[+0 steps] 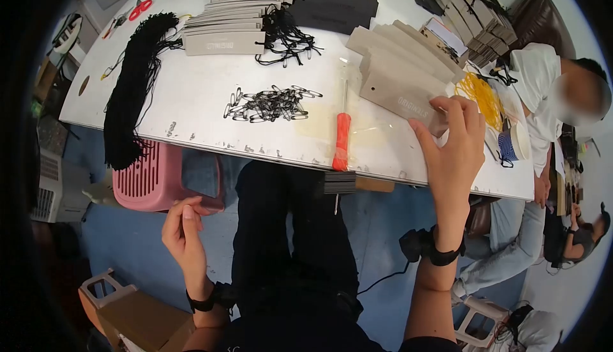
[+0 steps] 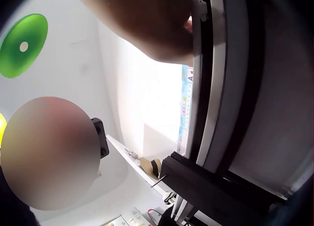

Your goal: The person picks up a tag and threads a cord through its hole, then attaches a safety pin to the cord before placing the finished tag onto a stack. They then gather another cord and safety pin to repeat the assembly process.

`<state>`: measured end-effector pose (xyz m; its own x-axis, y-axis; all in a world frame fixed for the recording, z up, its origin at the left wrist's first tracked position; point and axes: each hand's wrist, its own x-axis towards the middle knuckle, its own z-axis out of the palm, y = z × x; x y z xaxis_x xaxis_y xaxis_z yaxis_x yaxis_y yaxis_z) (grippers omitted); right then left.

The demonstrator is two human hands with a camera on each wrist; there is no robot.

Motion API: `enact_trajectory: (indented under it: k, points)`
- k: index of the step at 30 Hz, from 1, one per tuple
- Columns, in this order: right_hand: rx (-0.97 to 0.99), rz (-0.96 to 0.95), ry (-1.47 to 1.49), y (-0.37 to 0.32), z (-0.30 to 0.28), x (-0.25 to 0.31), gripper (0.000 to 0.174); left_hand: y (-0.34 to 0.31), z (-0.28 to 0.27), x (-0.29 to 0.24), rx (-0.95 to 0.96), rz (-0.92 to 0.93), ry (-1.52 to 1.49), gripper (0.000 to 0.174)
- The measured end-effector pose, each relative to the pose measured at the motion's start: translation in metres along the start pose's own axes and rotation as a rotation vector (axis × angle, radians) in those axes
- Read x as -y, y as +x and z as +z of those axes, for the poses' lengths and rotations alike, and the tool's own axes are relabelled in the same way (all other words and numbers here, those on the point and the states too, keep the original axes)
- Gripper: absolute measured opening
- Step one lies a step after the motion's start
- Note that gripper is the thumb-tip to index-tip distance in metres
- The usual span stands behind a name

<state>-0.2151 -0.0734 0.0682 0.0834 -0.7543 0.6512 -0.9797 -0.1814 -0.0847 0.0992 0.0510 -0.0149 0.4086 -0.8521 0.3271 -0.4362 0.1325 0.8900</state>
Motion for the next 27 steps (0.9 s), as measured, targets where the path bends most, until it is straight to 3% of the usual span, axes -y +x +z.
enact_trajectory:
  k: [14,21,23,27]
  points:
    - [-0.174,-0.201,-0.112,-0.01,-0.003,-0.005,0.028,0.0,0.007,-0.002,0.155,-0.054,0.007,0.014]
    - [-0.166,-0.202,-0.021,-0.014,-0.003,-0.009,0.027,0.001,0.009,-0.005,0.284,-0.044,0.033,0.012]
    - [-0.02,-0.019,0.243,-0.013,-0.004,-0.011,0.022,0.001,0.01,-0.005,0.298,-0.051,0.036,0.012]
    - [-0.015,-0.008,0.335,-0.005,-0.011,-0.017,0.018,0.001,0.009,-0.003,0.325,-0.046,0.043,0.013]
